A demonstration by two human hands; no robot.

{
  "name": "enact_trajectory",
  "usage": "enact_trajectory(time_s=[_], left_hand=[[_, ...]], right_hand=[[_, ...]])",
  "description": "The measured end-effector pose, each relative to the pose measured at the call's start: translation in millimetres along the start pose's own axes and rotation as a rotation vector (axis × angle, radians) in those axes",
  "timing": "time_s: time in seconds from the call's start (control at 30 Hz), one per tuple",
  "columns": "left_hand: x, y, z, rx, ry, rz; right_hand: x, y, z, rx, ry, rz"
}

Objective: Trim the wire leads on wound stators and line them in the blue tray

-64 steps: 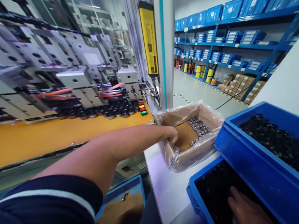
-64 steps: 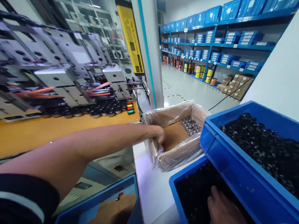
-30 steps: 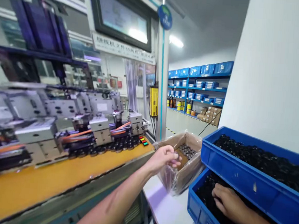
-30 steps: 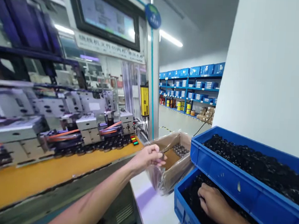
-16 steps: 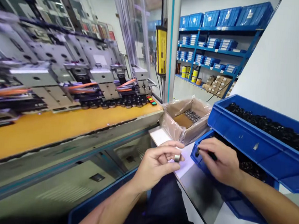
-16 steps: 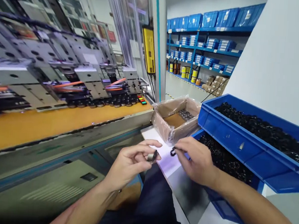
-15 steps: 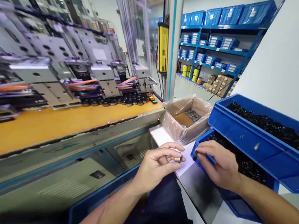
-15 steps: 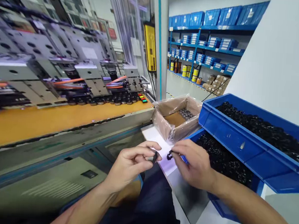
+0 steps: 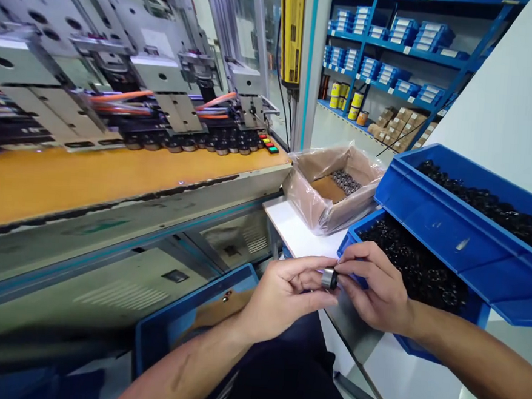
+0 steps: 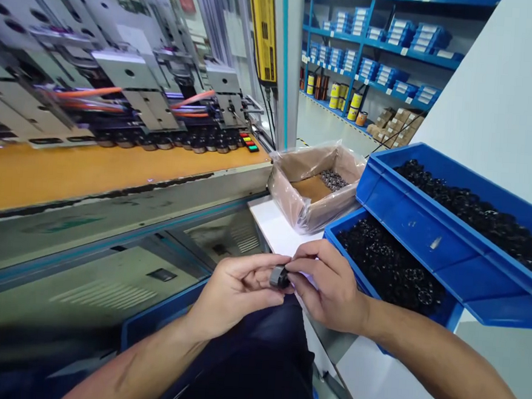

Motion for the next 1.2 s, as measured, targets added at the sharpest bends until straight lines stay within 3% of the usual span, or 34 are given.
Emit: enact_trajectory(time_s=[0.23,0.37,0.6,1.2], left_hand=[[-2,14,9.8,-0.148,0.046,-0.126],[-1,20,13.9,-0.252,0.06,-0.177],[1,17,6.3,-0.174,0.056,-0.149],[3,19,6.8,-0.272,0.083,-0.09]], right_hand=[[1,-3,-2,-0.026,-0.061,0.074],[3,-2,-4,0.044,-0.032,0.093],[7,-6,-1,0.078,0.0,0.153],[8,-8,1,0.097,-0.011,0.222]])
Point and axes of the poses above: each hand's wrist, its own x-axis away from the middle knuckle, its own z-axis out of the back of the hand, y = z × x, the point moved 8 cm from there along -x, towards the middle knuckle, and after that the axes turned 14 degrees about -z, right-handed, at the moved point
